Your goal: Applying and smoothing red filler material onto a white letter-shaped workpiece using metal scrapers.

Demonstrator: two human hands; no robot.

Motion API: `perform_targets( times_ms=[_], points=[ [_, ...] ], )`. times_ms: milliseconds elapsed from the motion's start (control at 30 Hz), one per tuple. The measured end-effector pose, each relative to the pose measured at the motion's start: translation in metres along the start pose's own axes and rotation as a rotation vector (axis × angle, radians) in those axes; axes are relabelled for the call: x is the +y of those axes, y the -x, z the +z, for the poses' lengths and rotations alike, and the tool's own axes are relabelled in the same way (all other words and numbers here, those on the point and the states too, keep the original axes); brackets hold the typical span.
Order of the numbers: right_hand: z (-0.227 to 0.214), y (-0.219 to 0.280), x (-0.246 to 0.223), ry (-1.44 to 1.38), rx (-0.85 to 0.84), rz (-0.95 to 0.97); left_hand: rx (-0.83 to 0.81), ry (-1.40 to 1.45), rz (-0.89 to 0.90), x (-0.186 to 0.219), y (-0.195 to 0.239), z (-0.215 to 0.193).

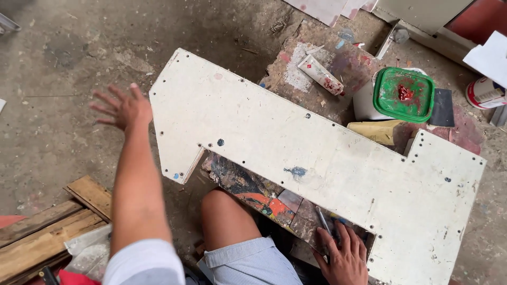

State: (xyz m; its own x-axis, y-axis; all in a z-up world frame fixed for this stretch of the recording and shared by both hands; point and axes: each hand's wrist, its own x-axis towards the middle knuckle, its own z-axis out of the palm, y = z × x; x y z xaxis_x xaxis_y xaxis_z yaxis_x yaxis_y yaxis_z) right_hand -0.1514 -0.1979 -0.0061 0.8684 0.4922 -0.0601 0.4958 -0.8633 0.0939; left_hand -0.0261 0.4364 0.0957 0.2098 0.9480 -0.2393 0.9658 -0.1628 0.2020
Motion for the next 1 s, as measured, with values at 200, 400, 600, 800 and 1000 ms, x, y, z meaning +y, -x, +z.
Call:
perform_targets(
  times_ms=[200,400,600,800,1000],
  points=[
    [-0.007,-0.002,-0.002,-0.049,0.088,-0.005,0.127,-0.005,1.242,-0.084,0.077,0.065],
    [-0.034,-0.007,-0.003,-0.095,0.193,-0.06,-0.104,-0.235,0.199,-0.106,0.035,0.0],
    [-0.015,0.0,0.005,-0.092,0.104,-0.085,0.122,-0.158,0.661,0.02,0.081,0.055],
    [-0.024,-0.001,0.006,-0.152,0.153,-0.113,-0.31,-0.234,1.104,0.138,0.286,0.148],
    [-0.035,0.001,0.01,-0.284,0.219,-0.13,-0.517,0.202,1.963,0.08,0.411,0.137]
  ],
)
